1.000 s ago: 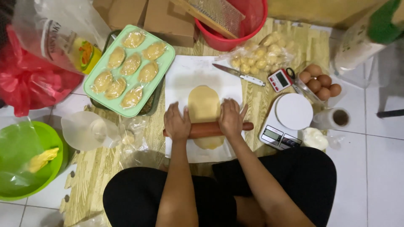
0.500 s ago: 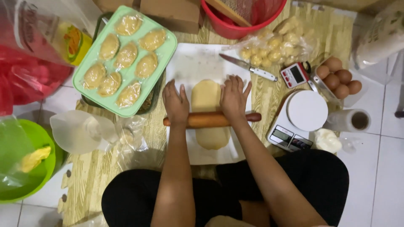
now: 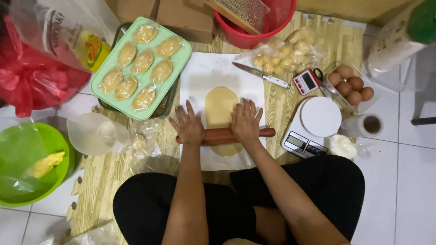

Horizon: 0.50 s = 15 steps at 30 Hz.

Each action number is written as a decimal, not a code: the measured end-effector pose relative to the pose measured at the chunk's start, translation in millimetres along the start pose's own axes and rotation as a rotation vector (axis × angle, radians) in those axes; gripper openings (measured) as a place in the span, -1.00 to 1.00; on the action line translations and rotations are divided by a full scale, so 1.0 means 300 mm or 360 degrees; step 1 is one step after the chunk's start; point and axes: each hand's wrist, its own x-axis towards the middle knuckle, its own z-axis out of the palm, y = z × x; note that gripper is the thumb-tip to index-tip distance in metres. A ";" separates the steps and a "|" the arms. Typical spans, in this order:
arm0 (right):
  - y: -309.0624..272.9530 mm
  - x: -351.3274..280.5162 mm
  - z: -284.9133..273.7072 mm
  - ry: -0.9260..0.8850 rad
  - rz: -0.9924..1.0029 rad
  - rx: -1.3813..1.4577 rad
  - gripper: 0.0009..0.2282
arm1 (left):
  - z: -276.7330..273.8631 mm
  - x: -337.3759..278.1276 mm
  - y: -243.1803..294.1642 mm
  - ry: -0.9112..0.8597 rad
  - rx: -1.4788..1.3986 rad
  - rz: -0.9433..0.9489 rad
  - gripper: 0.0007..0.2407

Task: The person is portioning dough by cutting it, weighing it on a scale, and then rolling each piece flat with a rolling pin.

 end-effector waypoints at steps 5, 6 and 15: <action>0.000 -0.064 0.007 -0.0136 0.0050 -0.0025 -0.66 | 0.005 -0.029 -0.020 -0.0165 0.0056 -0.0078 -0.44; -0.001 -0.079 0.007 -0.0164 0.0051 -0.0037 -0.64 | 0.007 -0.038 -0.026 -0.0200 0.0077 -0.0093 -0.43; 0.000 -0.253 0.003 -0.0248 -0.0010 -0.0170 -0.58 | 0.042 -0.138 -0.080 -0.0398 0.0159 -0.0116 -0.39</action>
